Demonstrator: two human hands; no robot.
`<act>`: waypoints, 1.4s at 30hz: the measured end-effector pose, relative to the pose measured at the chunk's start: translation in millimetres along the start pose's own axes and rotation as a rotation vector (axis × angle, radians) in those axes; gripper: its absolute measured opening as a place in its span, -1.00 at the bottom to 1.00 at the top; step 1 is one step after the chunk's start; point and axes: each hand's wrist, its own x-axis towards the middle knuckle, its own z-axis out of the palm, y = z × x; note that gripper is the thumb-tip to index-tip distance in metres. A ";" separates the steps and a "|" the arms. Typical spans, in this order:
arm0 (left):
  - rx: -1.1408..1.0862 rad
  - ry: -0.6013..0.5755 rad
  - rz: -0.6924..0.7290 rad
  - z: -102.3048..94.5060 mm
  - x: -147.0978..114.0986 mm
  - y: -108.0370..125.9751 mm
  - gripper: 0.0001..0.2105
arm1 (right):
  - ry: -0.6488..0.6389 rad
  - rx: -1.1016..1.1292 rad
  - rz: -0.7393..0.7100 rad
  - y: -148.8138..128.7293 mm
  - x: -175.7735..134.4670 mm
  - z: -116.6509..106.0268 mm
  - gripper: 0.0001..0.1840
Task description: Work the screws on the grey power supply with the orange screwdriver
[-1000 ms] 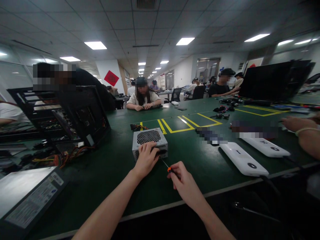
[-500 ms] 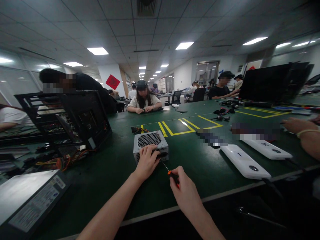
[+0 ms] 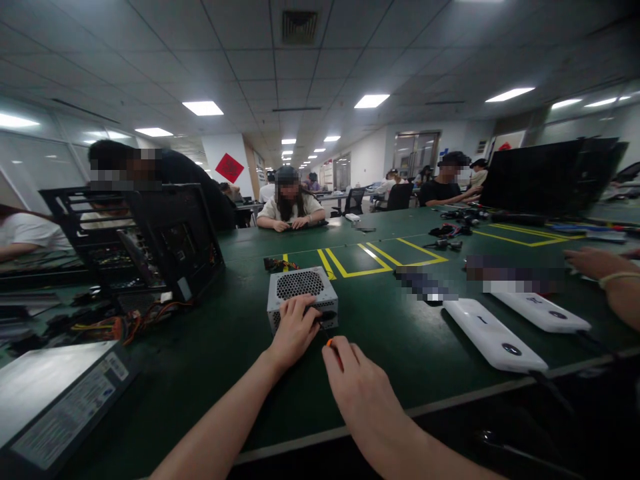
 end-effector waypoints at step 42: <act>-0.006 -0.051 -0.018 -0.1 5.0 -8.0 -0.88 | 0.177 0.457 -0.683 46.6 15.5 50.1 -0.82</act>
